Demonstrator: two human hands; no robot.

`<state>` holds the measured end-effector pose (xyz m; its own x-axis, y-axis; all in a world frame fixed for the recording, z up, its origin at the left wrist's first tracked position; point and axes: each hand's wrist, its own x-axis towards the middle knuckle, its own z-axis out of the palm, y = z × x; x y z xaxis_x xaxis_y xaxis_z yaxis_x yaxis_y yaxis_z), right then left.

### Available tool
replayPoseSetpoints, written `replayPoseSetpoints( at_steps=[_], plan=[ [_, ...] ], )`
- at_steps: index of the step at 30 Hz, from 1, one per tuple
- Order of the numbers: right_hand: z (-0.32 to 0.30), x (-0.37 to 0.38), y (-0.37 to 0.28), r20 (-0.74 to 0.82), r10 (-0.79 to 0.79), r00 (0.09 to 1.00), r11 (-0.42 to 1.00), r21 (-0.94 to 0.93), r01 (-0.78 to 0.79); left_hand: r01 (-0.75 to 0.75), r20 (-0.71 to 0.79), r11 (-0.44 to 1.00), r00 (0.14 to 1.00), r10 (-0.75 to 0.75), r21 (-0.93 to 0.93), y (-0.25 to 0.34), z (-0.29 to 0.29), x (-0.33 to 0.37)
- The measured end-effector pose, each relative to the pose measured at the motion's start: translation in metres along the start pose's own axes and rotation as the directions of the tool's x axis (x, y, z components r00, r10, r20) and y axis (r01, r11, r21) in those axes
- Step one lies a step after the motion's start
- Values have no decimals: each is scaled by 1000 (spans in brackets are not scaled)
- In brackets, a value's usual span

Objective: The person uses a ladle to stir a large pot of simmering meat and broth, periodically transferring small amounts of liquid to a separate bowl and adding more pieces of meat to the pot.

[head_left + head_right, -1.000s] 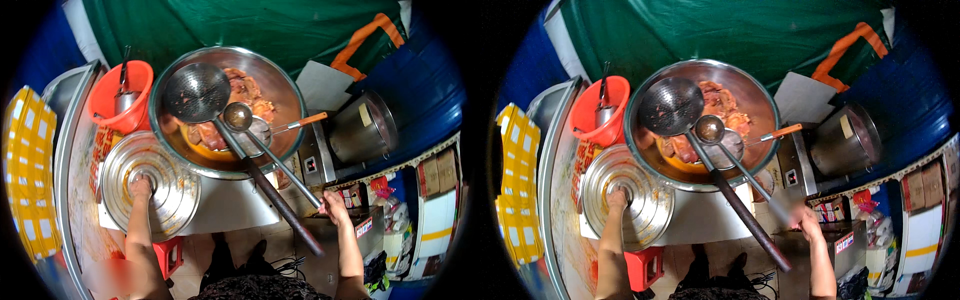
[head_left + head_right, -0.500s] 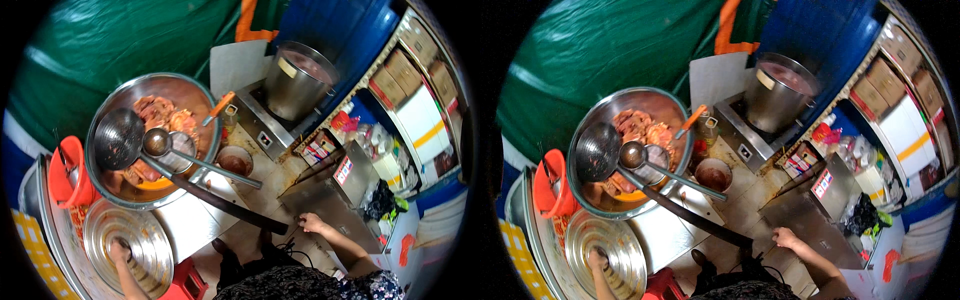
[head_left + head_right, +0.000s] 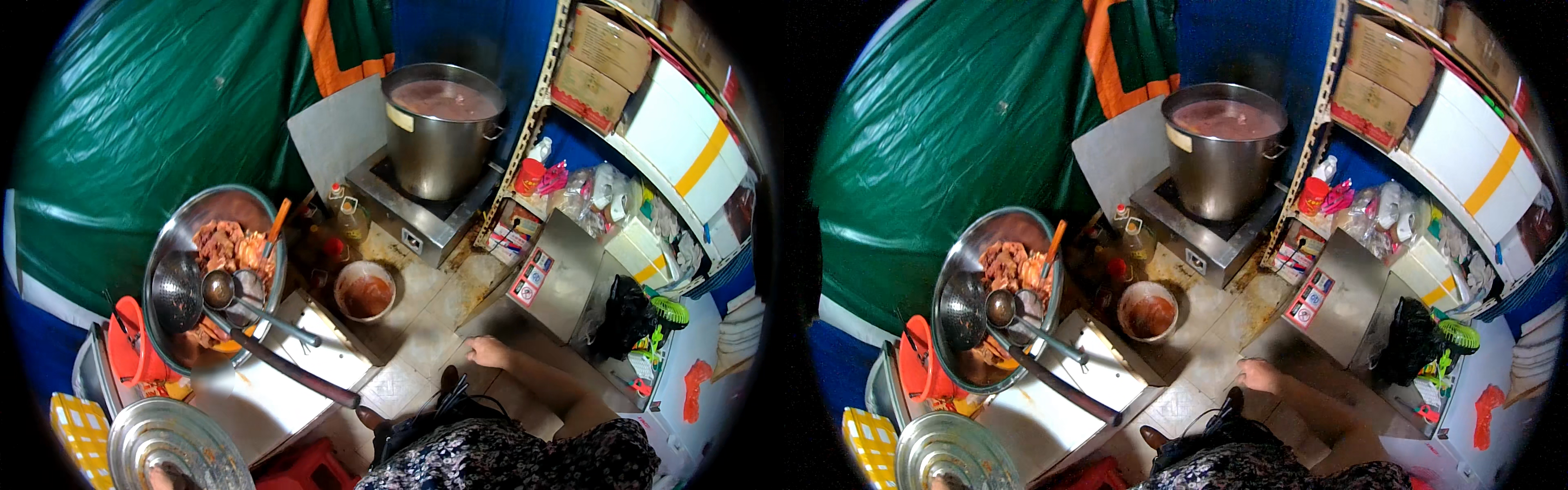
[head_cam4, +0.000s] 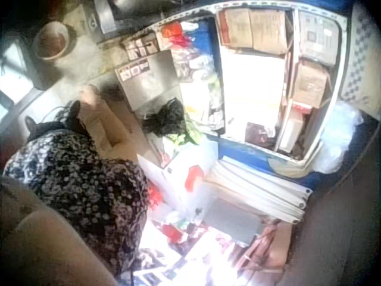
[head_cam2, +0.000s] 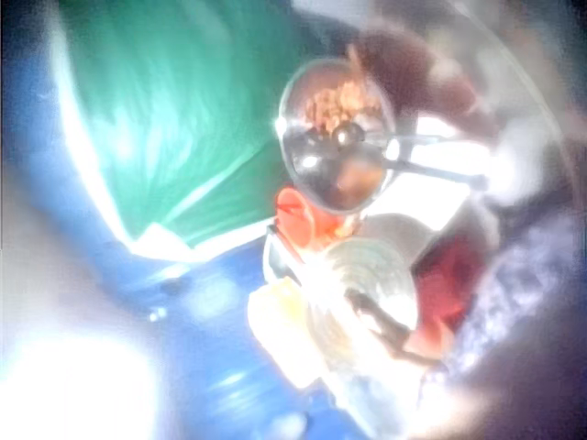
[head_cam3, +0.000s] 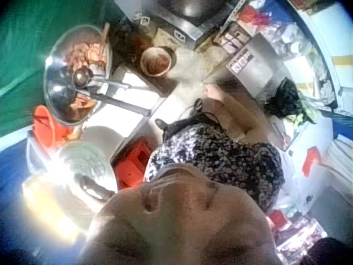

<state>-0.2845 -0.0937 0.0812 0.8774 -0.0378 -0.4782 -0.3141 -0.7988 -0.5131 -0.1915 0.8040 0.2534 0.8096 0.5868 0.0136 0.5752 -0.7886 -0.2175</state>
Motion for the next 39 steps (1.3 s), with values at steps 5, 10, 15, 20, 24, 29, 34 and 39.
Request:
replayPoseSetpoints(
  at_steps=[5,10,15,20,24,29,34,39],
  plan=[
    [-67,-31,45,-79,54,995,998,-34,-57,-20,-154,986,988,-5,-163,76,-103,-35],
    [-99,-60,107,-265,106,958,990,123,-75,-253,-337,900,932,129,-355,168,-188,-38],
    [-112,-91,150,-489,161,857,977,202,-68,-606,-529,668,770,356,-433,316,-277,-37],
    [-93,-123,203,-597,223,771,967,236,-97,-910,-701,273,414,581,-312,503,-348,-42],
    [-113,-159,202,-474,533,701,806,536,-251,-811,-531,-17,367,764,-585,704,-407,-130],
    [-117,-159,224,-537,688,489,714,623,-320,-963,-488,-30,109,866,-267,915,-439,-172],
    [-134,-116,222,-588,743,321,670,661,-339,-999,-480,14,33,876,-42,1134,-422,-183],
    [-116,-100,212,-385,890,245,448,840,-308,-999,-334,18,5,943,34,1303,-381,-195]
  ],
)
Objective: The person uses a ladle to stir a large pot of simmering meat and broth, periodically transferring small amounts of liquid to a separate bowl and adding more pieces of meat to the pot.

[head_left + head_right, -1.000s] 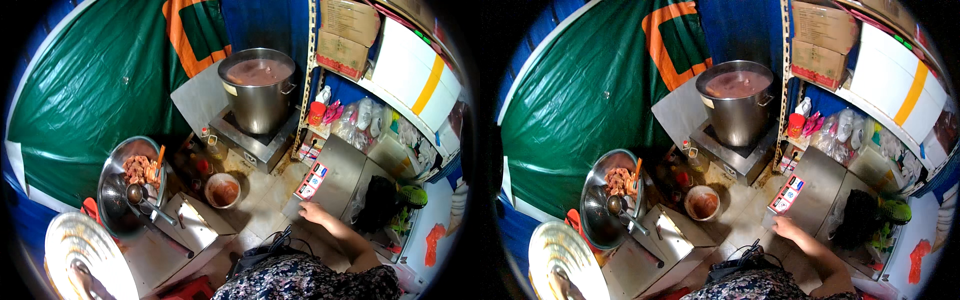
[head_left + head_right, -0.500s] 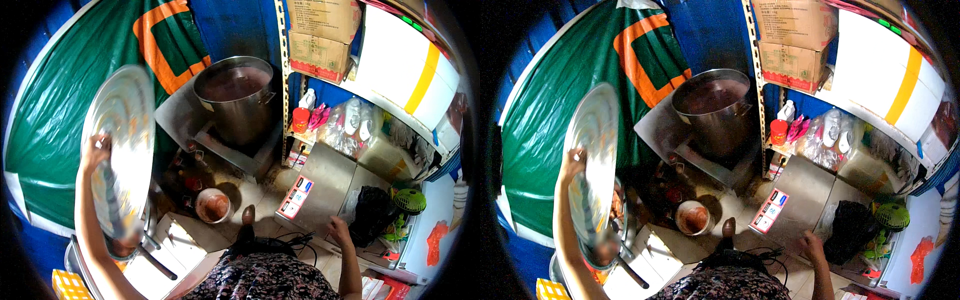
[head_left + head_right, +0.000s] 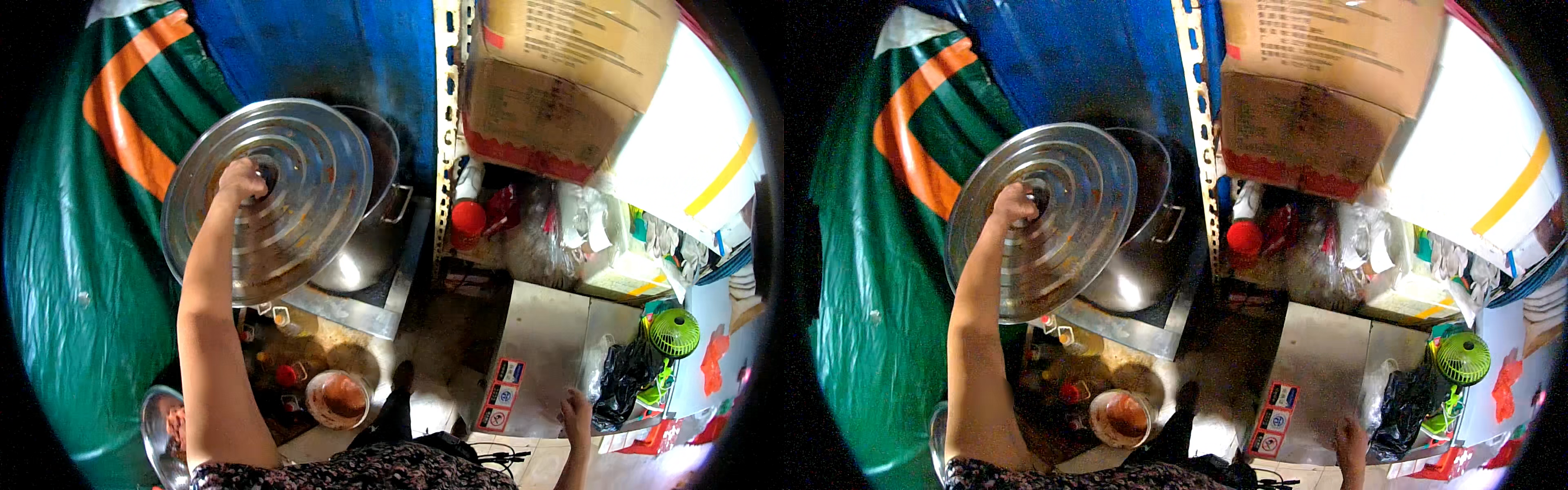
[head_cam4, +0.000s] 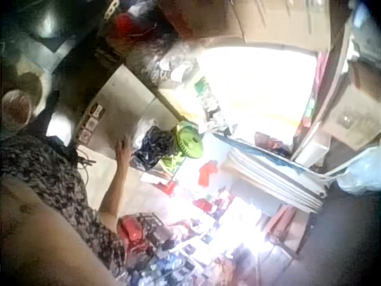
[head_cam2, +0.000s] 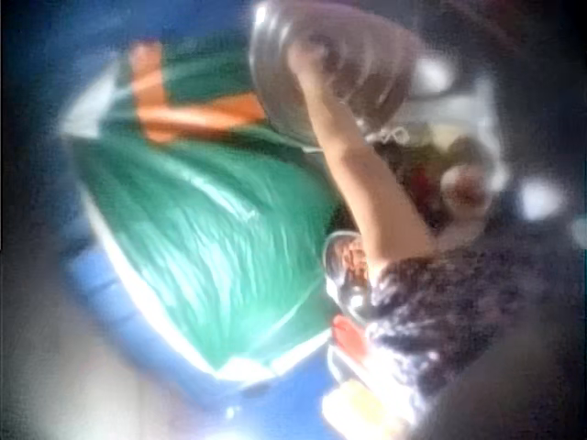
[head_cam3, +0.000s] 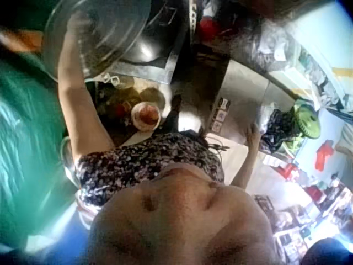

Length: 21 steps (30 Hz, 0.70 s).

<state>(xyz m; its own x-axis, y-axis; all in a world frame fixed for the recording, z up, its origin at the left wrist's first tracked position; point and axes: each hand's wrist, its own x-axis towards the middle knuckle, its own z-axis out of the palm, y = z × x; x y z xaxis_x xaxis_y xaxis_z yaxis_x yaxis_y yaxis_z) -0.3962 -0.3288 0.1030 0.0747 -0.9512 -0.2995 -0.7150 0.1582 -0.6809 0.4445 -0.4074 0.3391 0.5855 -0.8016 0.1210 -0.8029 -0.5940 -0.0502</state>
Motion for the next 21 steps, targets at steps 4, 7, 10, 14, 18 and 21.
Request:
replayPoseSetpoints(
  at_steps=[4,7,10,14,18,21],
  plan=[
    [3,-28,-53,-45,192,980,964,195,-180,34,161,999,986,-30,-22,21,37,57],
    [18,-40,-56,-61,225,972,960,184,-211,46,251,996,968,-25,-79,33,55,90],
    [33,-42,-81,-44,260,964,951,184,-248,39,270,997,963,-17,-73,48,72,109],
    [51,-34,-99,-27,237,971,946,234,-225,-5,282,986,958,52,-165,55,80,119],
    [56,-33,-99,-47,215,976,956,215,-200,-56,209,978,973,98,-201,46,111,134],
    [59,-37,-108,-38,241,970,951,208,-228,-6,316,989,947,54,-150,52,109,139]
  ],
)
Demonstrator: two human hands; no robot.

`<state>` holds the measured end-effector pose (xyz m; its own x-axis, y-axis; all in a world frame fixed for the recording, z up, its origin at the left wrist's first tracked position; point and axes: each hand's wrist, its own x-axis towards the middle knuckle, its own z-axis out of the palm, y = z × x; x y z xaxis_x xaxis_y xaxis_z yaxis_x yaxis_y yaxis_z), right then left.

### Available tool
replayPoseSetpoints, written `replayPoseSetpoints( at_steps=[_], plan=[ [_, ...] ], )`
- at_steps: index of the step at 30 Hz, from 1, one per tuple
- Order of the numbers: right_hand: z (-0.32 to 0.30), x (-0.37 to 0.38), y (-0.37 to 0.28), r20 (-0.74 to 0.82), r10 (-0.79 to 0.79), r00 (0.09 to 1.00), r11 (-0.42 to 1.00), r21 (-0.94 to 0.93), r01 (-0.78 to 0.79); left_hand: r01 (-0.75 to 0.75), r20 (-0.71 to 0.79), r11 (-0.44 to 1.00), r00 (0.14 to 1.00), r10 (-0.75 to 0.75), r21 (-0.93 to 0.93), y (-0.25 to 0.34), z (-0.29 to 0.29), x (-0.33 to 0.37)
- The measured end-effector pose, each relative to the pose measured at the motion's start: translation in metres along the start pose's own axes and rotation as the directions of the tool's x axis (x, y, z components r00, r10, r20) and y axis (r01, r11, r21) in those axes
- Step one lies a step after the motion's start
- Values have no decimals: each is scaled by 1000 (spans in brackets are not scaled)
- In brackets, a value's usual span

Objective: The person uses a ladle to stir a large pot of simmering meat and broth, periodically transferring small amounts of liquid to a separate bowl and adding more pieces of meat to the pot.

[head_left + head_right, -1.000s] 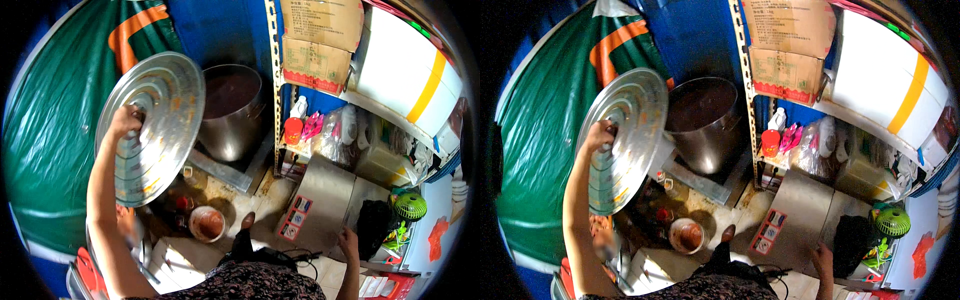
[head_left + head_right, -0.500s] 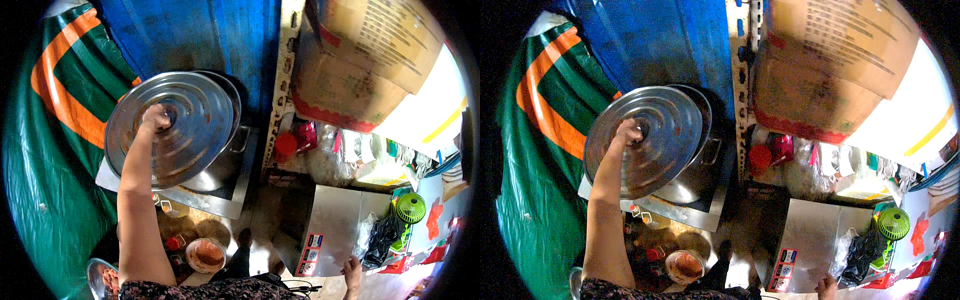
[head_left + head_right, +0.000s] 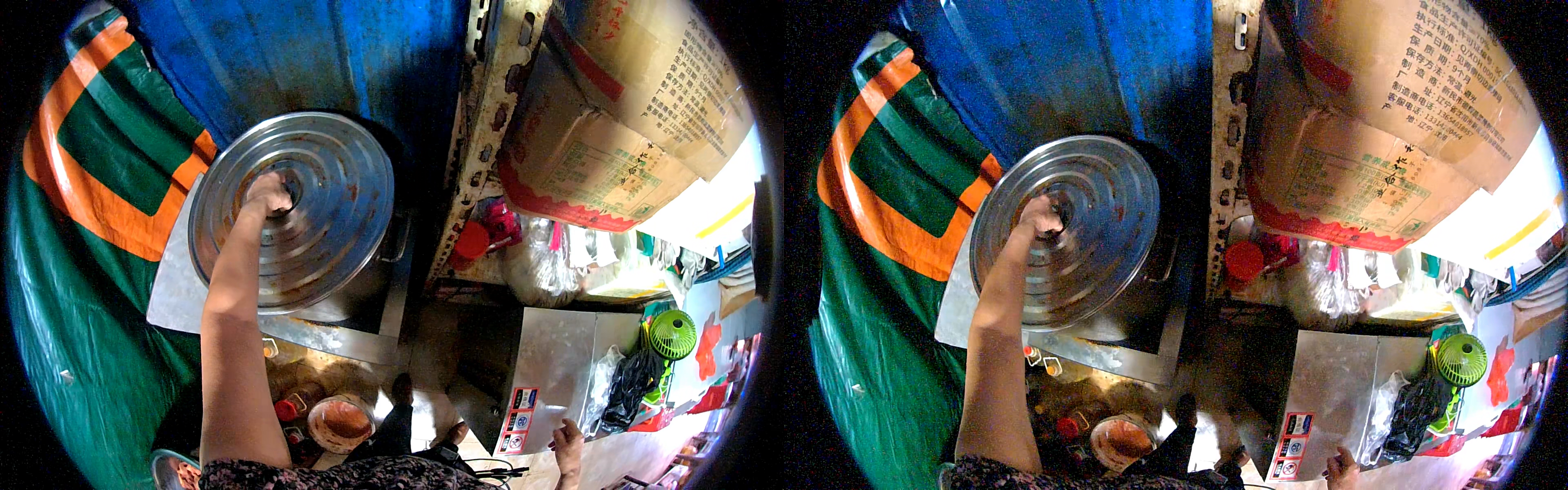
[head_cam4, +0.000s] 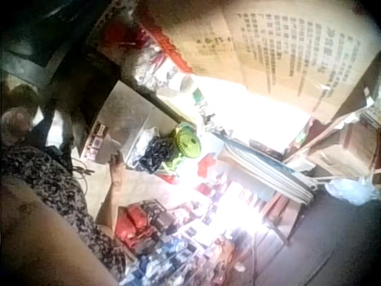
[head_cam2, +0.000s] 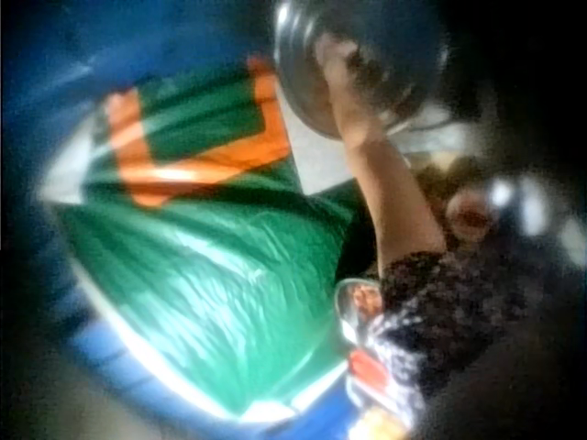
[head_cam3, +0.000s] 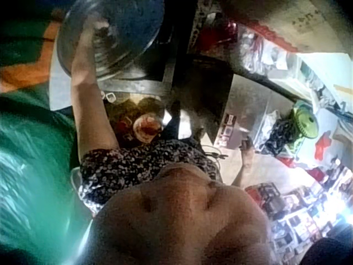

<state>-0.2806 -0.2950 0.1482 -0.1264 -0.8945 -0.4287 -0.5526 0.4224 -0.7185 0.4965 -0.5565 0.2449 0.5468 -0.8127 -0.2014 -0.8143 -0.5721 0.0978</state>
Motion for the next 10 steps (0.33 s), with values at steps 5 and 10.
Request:
replayPoseSetpoints(
  at_steps=[5,10],
  plan=[
    [8,-11,7,-10,3,1000,999,32,-3,-36,61,998,998,33,56,-8,12,12],
    [4,-45,31,-116,115,987,993,9,-115,-162,-8,939,985,173,303,53,22,3]
  ],
)
